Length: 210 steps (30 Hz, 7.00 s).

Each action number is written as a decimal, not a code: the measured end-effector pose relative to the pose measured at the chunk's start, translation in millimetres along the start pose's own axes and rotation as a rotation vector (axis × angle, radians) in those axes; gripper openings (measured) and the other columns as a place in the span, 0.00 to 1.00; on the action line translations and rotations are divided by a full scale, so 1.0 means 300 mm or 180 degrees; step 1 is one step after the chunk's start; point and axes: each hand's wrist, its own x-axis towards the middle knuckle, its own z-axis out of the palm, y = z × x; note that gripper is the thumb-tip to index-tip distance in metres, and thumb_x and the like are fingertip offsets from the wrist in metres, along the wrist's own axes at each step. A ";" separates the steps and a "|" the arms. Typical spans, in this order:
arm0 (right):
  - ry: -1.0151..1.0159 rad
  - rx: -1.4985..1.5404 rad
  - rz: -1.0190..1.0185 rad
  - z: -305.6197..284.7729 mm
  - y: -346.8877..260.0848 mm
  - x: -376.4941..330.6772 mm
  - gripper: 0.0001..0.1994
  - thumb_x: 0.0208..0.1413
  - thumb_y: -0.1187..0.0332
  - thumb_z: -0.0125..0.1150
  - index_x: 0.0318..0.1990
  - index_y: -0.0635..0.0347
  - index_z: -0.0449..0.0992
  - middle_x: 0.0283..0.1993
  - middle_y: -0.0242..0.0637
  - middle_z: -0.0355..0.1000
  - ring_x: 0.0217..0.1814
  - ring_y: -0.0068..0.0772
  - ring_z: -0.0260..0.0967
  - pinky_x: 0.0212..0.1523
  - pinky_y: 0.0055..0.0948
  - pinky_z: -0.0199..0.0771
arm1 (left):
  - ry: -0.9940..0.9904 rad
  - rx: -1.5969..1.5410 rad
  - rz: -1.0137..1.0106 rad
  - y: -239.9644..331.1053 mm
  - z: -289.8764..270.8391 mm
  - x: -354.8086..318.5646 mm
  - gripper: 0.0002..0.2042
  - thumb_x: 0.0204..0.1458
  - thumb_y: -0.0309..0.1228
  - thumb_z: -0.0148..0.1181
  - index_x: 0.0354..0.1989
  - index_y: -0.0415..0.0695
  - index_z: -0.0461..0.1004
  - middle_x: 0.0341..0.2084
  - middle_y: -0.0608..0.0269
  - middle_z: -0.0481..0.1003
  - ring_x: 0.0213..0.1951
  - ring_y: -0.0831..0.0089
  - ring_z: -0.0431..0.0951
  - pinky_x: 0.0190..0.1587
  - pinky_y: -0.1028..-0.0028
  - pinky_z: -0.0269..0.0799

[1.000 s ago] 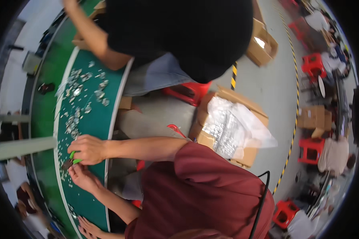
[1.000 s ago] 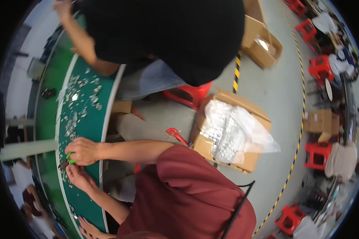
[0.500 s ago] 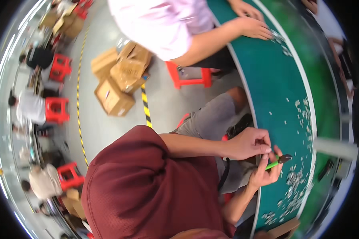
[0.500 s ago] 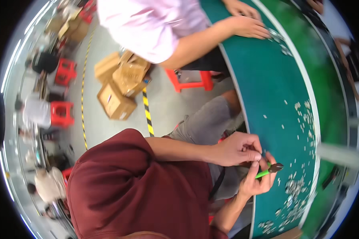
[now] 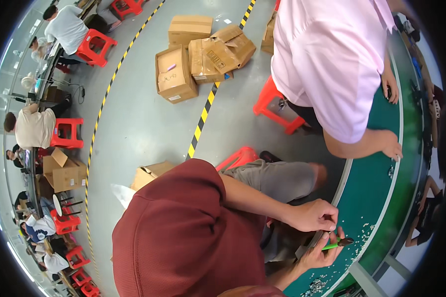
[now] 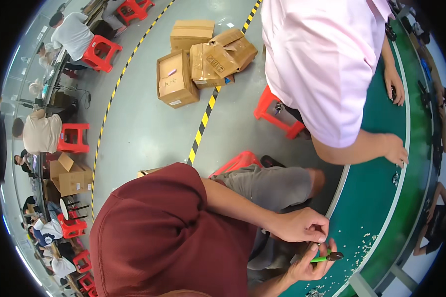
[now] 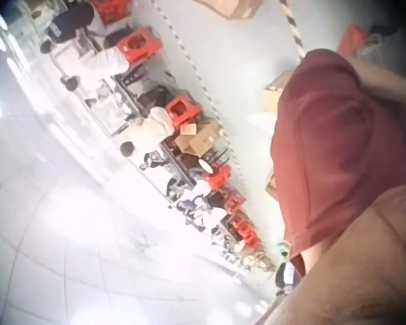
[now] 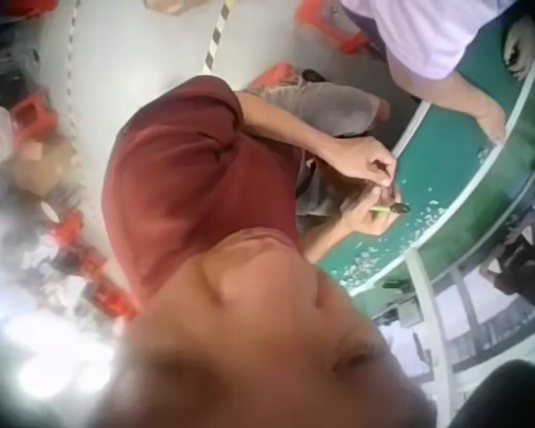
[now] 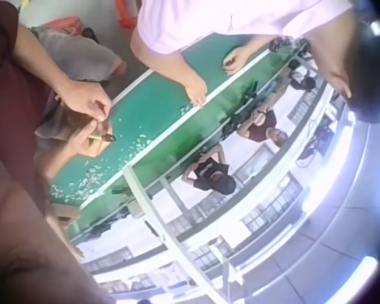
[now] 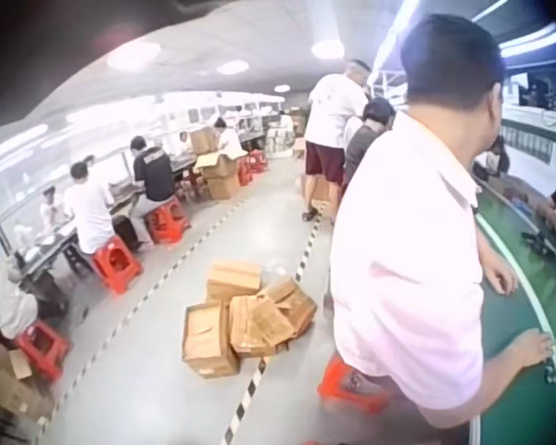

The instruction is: Trimming small electronic components using pliers at a factory workbench.

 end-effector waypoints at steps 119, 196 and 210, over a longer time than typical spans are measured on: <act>0.1504 0.1186 0.0910 -0.038 -0.181 -0.092 0.13 0.48 0.77 0.74 0.42 0.69 0.84 0.49 0.49 0.77 0.46 0.36 0.75 0.45 0.31 0.75 | -0.1273 -0.1145 -0.0651 0.073 0.034 -0.009 0.16 0.56 0.26 0.69 0.51 0.37 0.74 0.43 0.61 0.78 0.44 0.76 0.78 0.49 0.73 0.76; -0.0393 -0.1008 0.0502 -0.226 -0.207 -0.078 0.09 0.44 0.69 0.73 0.31 0.64 0.80 0.40 0.42 0.73 0.35 0.44 0.75 0.36 0.40 0.72 | -0.1322 -0.0533 0.0298 0.139 0.012 0.047 0.15 0.51 0.20 0.70 0.47 0.38 0.76 0.48 0.45 0.77 0.45 0.61 0.81 0.50 0.64 0.79; -0.0156 -0.0708 0.0482 -0.203 -0.207 -0.088 0.09 0.44 0.72 0.73 0.30 0.65 0.79 0.38 0.42 0.73 0.28 0.44 0.71 0.30 0.38 0.69 | -0.1373 -0.0413 0.0540 0.150 -0.003 0.057 0.14 0.51 0.16 0.68 0.46 0.36 0.78 0.46 0.44 0.77 0.43 0.61 0.81 0.47 0.65 0.80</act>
